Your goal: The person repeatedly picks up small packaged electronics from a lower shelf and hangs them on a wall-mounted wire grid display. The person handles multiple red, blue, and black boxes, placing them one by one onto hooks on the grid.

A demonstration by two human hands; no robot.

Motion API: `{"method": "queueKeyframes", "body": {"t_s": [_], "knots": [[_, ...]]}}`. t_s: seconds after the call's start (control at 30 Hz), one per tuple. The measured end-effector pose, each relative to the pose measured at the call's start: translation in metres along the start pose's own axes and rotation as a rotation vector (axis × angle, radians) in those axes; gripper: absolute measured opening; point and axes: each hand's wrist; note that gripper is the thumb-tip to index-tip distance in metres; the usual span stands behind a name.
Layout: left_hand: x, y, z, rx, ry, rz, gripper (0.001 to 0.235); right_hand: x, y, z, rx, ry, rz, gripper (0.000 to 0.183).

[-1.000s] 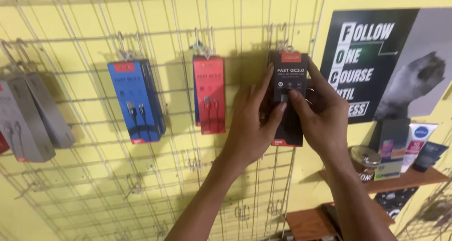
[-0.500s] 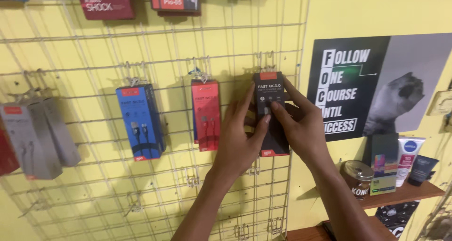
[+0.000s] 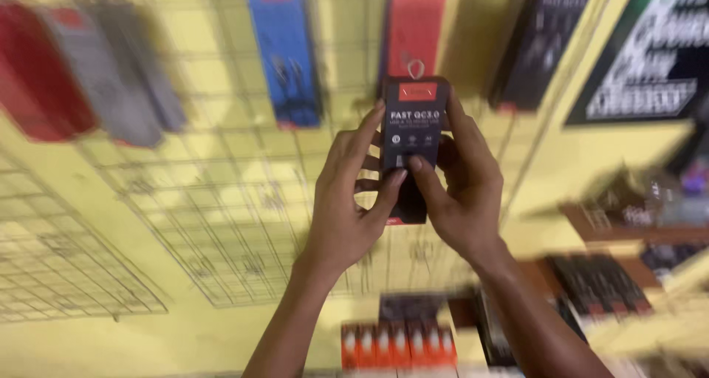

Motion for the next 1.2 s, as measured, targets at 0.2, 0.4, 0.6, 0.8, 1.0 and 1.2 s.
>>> {"method": "queueKeyframes", "body": {"t_s": [0.2,0.4,0.6,0.8,1.0,1.2], "knots": [[-0.063,-0.075,0.06,-0.154,-0.18,-0.117,0.065,-0.105,0.06,-0.034,-0.139,0.008,0.197,0.074],[-0.088,-0.118,0.11,-0.278,-0.184,-0.233,0.064,-0.141,0.097,-0.065,-0.249,0.011,0.311,0.068],[-0.091,-0.131,0.119,-0.251,-0.109,-0.29,0.066,-0.131,0.109,-0.065,-0.246,-0.046,0.289,0.071],[-0.084,-0.15,0.125,-0.174,-0.036,-0.306,0.067,-0.115,0.13,-0.063,-0.248,-0.081,0.303,0.072],[-0.081,-0.186,0.133,-0.087,0.003,-0.236,0.066,-0.109,0.16,-0.052,-0.273,-0.074,0.35,0.074],[-0.126,-0.188,0.152,0.315,0.0,-0.216,0.071,-0.148,0.175,-0.058,-0.563,-0.058,0.332,0.08]]}}
Point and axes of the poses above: each hand's wrist, its own x-axis towards the middle knuckle, its own z-axis out of the palm, y = z × x, and after that the axes turned 15 degrees about -x, right-handed
